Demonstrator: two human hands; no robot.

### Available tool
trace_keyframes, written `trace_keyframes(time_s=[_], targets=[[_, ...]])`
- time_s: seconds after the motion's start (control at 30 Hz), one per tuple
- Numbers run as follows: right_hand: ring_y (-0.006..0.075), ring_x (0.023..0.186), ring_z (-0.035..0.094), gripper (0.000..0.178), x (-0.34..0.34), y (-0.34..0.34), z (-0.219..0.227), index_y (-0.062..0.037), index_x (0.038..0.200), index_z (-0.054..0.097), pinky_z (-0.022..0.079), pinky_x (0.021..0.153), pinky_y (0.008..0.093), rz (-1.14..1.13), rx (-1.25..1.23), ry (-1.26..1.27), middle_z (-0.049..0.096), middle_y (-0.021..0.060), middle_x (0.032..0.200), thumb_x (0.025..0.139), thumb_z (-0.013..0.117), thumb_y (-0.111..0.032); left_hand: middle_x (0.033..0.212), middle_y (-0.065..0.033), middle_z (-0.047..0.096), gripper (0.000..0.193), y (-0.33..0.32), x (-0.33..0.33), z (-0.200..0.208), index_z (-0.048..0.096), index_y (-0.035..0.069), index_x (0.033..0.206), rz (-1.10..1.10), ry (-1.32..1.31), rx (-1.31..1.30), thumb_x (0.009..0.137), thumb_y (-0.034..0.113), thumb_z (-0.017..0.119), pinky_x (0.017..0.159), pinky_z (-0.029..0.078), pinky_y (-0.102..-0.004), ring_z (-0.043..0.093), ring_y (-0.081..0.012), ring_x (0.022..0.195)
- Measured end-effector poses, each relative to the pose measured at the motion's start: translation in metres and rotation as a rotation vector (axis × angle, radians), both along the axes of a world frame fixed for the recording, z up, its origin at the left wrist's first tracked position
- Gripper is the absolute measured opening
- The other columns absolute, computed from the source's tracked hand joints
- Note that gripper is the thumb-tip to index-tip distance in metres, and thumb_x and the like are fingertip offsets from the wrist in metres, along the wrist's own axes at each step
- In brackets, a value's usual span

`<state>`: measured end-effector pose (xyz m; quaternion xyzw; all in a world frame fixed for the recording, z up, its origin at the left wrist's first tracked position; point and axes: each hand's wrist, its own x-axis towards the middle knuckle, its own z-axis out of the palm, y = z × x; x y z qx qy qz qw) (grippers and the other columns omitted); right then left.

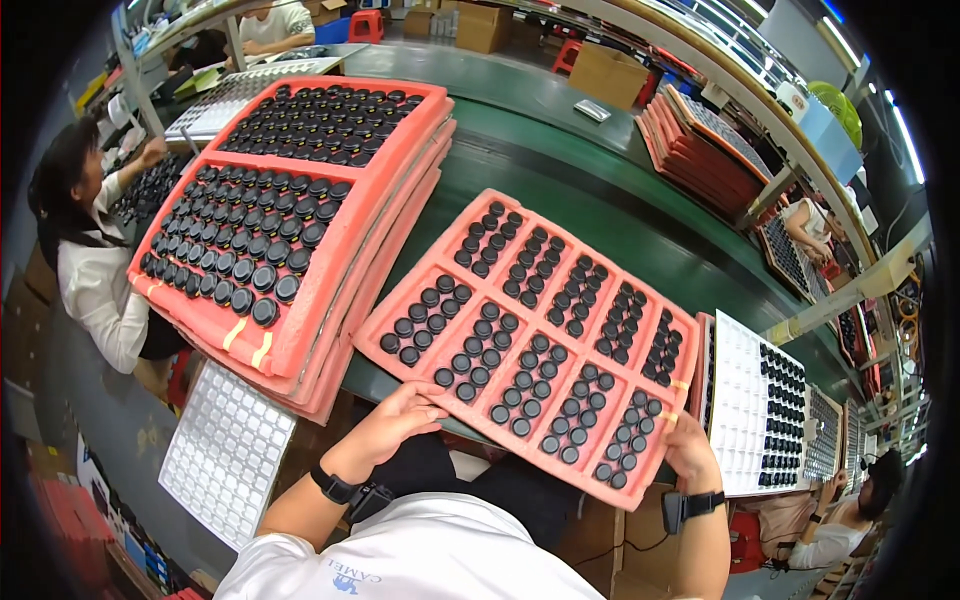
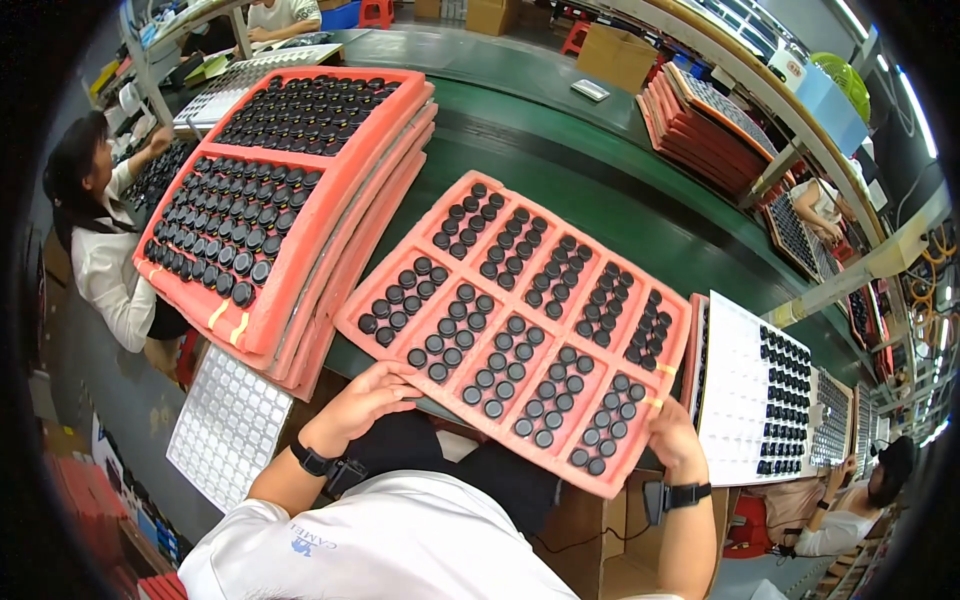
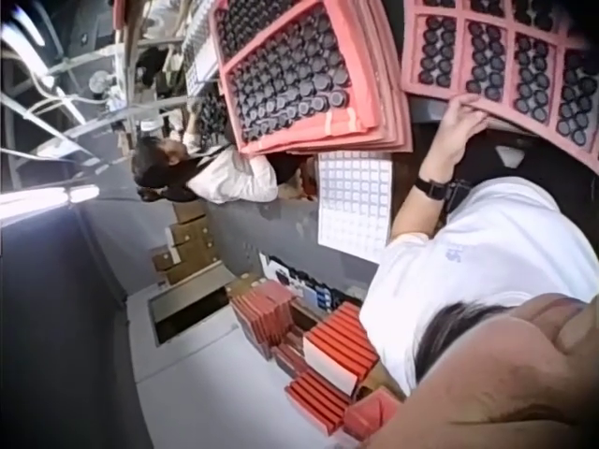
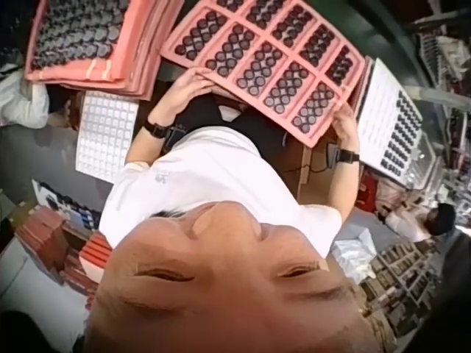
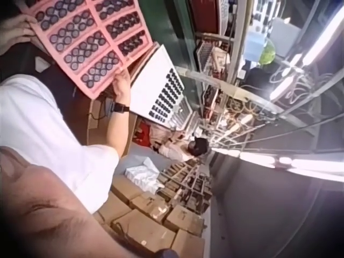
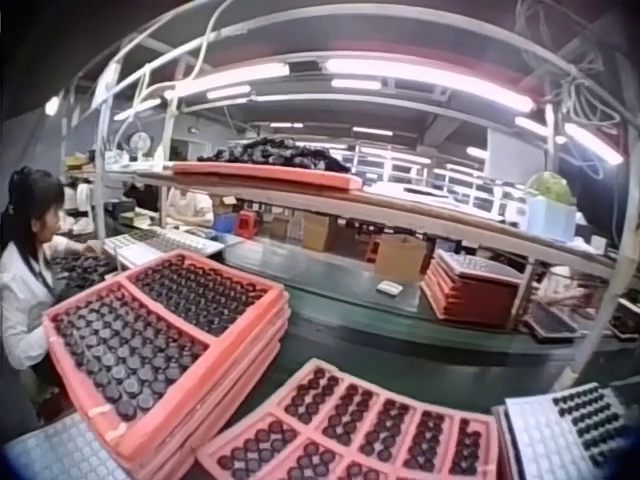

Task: The person picks up a black component from a pink foam tray, rotates it by hand, and places it into a white plastic tray. After emptying the pink foam tray, the person moves it aside, retrieves a new pink foam tray from a stack, and resumes the process.

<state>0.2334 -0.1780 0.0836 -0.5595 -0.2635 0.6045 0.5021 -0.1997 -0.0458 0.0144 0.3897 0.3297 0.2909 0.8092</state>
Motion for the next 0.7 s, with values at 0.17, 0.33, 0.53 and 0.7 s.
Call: trace_keyframes(time_s=[0.17, 0.33, 0.53, 0.7], targets=[[0.0219, 0.110, 0.055, 0.057, 0.034, 0.048, -0.023, 0.0047, 0.130, 0.037, 0.043, 0.095, 0.0334, -0.080, 0.128, -0.117, 0.051, 0.0127, 0.127, 0.074, 0.038, 0.014, 0.115, -0.0101, 0.054, 0.029, 0.005, 0.021, 0.005, 0.047, 0.003, 0.118, -0.051, -0.021, 0.029, 0.091, 0.012, 0.051, 0.090, 0.046, -0.0345, 0.055, -0.0198, 0.107], [0.0229, 0.120, 0.048, 0.064, 0.040, 0.045, -0.046, 0.0047, 0.139, 0.024, 0.037, 0.101, 0.0330, -0.170, 0.141, -0.553, 0.039, 0.0153, 0.138, 0.078, 0.041, 0.012, 0.111, -0.0110, 0.056, 0.022, 0.018, 0.028, 0.002, 0.050, 0.002, 0.111, -0.202, 0.138, 0.010, 0.091, 0.011, 0.052, 0.084, 0.049, -0.0346, 0.057, -0.0195, 0.103], [0.0260, 0.131, 0.033, 0.079, -0.014, 0.005, -0.045, 0.0010, 0.143, 0.013, 0.027, 0.108, 0.0353, -0.152, 0.025, -0.803, 0.028, 0.0174, 0.145, 0.076, 0.054, 0.009, 0.112, -0.0174, 0.057, 0.040, 0.023, 0.021, -0.004, 0.054, 0.000, 0.107, 0.116, 0.709, 1.128, 0.076, 0.018, 0.071, 0.083, 0.049, -0.0381, 0.055, -0.0302, 0.105], [0.0303, 0.133, 0.030, 0.092, -0.044, -0.018, -0.065, -0.0011, 0.144, 0.014, 0.025, 0.109, 0.0378, -0.158, 0.031, -1.231, 0.026, 0.0200, 0.145, 0.070, 0.068, 0.004, 0.129, -0.0214, 0.044, 0.068, 0.045, 0.026, -0.010, 0.047, 0.001, 0.122, 0.177, 1.060, 1.417, 0.067, 0.028, 0.077, 0.098, 0.038, -0.0476, 0.043, -0.0389, 0.119]])
